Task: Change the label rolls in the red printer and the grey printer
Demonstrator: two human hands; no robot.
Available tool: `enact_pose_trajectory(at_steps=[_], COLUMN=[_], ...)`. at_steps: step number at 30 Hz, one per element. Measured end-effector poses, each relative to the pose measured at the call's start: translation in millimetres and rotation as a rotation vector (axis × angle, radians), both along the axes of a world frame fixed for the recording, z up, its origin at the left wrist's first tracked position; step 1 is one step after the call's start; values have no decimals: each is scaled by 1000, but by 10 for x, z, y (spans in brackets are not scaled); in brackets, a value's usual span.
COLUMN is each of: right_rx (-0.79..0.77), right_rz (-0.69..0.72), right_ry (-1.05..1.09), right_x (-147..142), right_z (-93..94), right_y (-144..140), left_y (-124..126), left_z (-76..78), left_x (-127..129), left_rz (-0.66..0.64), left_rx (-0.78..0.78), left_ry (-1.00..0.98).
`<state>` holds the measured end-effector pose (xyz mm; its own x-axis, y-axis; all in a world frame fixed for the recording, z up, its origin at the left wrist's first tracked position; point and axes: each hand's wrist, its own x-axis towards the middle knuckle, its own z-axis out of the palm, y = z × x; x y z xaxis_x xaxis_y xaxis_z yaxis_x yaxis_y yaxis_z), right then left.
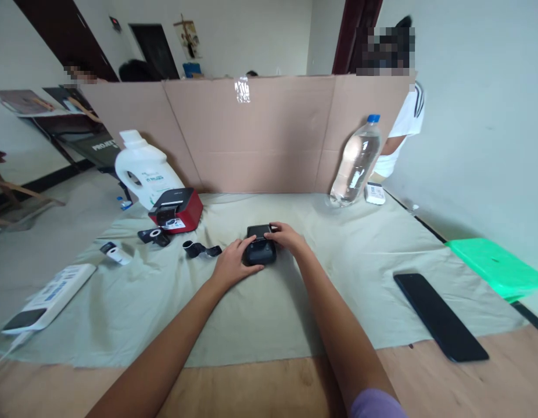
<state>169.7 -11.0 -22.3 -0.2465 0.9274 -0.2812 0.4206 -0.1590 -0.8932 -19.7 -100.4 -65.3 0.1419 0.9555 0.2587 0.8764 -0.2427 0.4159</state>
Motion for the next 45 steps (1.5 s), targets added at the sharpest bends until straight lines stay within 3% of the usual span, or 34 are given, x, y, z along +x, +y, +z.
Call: enact_pose_trajectory(at_steps=[4,7,10,14,20,26,31,37,41,45], right_rx=[135,214,333,490,570,582,603,808,848,819], right_rz=[-100,-92,-137,-308,-579,-622,-604,-528,-514,-494], right_ry=[51,92,84,40,21,84,63,-64,-164,-270], right_x=[2,153,423,891,1496,1717,1750,1718,1724,1743], right_z=[-81,-89,-39,-9,-275,-567,-677,-698,-652,-597], right_y=[-144,-136,26,371,736,884,913,826,788,776], left_y=[22,168,465,1013,1706,1936,1906,1663,1339,986], left_z=[-14,32,127,198,40,-117,-111,-73,-14,254], left_x=[25,143,402,946,1722,1979,2017,1923,1426,514], left_rz=[-19,-56,-122,-206,-358,-378,-316,-225,-115,32], left_rx=[19,38,45,96,84,79,57,43,126,313], left_ry=[-36,-89,-113,-181,-224,-235,-188,-51,-117,-258])
